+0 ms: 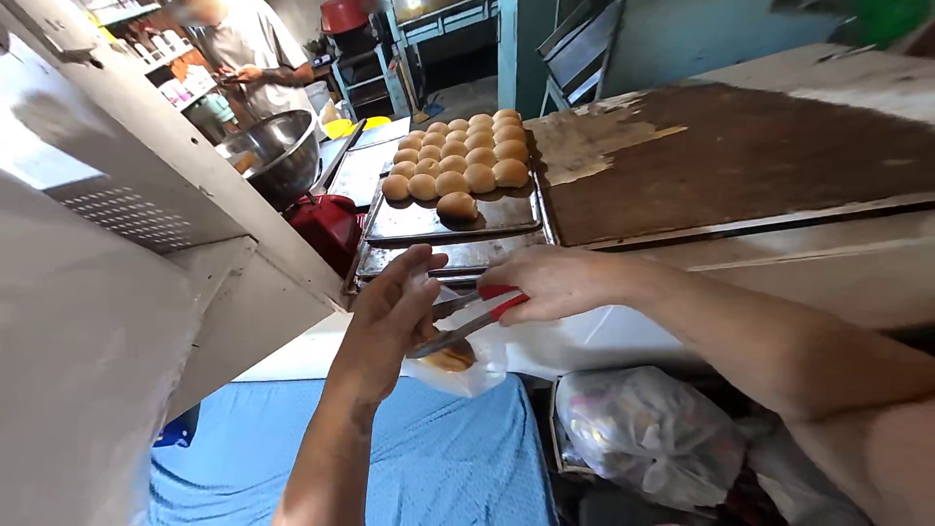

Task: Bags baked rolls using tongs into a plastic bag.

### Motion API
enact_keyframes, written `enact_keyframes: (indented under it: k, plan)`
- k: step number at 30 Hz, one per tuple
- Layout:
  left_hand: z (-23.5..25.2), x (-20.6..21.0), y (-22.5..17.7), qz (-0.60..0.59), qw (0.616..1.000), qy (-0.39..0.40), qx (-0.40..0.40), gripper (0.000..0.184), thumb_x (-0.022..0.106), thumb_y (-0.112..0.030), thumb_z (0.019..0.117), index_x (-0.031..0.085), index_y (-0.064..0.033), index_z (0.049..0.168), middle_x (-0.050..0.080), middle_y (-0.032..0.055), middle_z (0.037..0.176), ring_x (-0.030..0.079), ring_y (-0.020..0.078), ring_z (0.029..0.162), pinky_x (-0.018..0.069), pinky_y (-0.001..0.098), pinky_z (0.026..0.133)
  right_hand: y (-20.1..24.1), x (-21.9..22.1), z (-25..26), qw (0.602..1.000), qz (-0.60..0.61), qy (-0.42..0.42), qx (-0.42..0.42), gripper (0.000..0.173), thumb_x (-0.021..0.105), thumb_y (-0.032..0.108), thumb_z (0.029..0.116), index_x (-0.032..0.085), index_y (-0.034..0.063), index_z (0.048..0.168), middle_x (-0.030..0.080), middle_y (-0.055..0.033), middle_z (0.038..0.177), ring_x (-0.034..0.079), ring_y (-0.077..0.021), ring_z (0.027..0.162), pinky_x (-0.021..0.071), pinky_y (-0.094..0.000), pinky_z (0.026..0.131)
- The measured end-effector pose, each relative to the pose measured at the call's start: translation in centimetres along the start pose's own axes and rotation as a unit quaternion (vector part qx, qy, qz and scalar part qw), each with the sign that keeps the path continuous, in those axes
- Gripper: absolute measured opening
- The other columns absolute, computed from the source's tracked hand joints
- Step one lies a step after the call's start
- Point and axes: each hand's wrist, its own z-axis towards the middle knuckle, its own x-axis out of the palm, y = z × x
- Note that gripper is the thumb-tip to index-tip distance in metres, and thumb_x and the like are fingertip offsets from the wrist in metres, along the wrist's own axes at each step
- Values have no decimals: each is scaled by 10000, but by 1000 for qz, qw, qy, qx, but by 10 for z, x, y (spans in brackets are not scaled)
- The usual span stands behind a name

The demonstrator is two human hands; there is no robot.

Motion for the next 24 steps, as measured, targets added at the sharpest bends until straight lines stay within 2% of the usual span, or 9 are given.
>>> enact_keyframes:
  k: [2,5,8,10,12,16,19,21,24]
  plan:
    - [-3,0,2,-13,1000,0,-6,420,465,-135,1033,550,-162,1444,681,64,1167,517,24,586,425,148,510,3,17,13,1000,-20,22,-9,342,748,417,896,721,172,1132,689,-21,1043,664,-207,960,545,-484,818]
    - [-11,-8,2,-11,1000,-4,-19,399,428,-154,1058,553,-189,1436,666,60,1301,506,11,577,398,139,495,3,29,18,997,-61,33,-26,312,742,367,899,718,128,1099,673,-52,1019,658,-233,936,531,-476,803]
    - [-19,-13,0,-27,1000,5,-13,407,419,-155,1052,562,-185,1432,651,75,1328,515,10,588,401,137,493,5,25,12,994,-108,-2,-17,337,763,388,869,720,133,1085,680,-39,998,673,-220,881,548,-450,716]
    - [-20,-9,0,-45,999,2,-1,404,409,-159,1053,570,-180,1423,641,83,1345,520,13,596,399,136,489,10,26,6,990,-135,-3,-35,428,783,415,845,702,108,1133,657,-74,1012,658,-261,915,544,-454,711]
    - [-18,-11,2,-56,998,-17,8,401,402,-161,1060,579,-187,1419,634,80,1357,526,23,599,399,141,486,15,14,-5,990,-138,7,-36,482,775,434,855,681,116,1205,645,-77,1058,645,-271,965,533,-456,734]
    - [-20,-27,14,-76,996,-53,11,405,415,-182,1058,586,-197,1425,648,86,1350,538,13,598,413,139,494,-2,-40,-33,995,-71,-70,28,447,797,418,847,688,189,1215,669,-31,1064,675,-221,915,575,-481,741]
    - [-23,-31,26,-94,994,-61,9,403,458,-196,1043,591,-177,1423,668,103,1303,546,9,602,420,138,501,-39,-56,-20,979,-80,-136,130,540,769,428,889,641,95,1294,661,-167,1166,660,-382,1041,529,-616,838]
    - [-24,-31,34,-100,994,-52,4,416,459,-189,1040,556,-125,1439,654,126,1312,541,11,604,425,146,503,-68,-46,1,962,-104,-165,193,571,791,400,882,630,1,1258,643,-258,1171,638,-478,1063,502,-677,851]
    - [-26,-30,44,-110,993,-47,4,413,435,-154,1042,538,-38,1425,644,156,1337,533,11,591,414,148,481,-97,-28,33,960,-100,-165,203,496,777,354,895,657,-19,1200,653,-266,1142,659,-466,1029,525,-654,837]
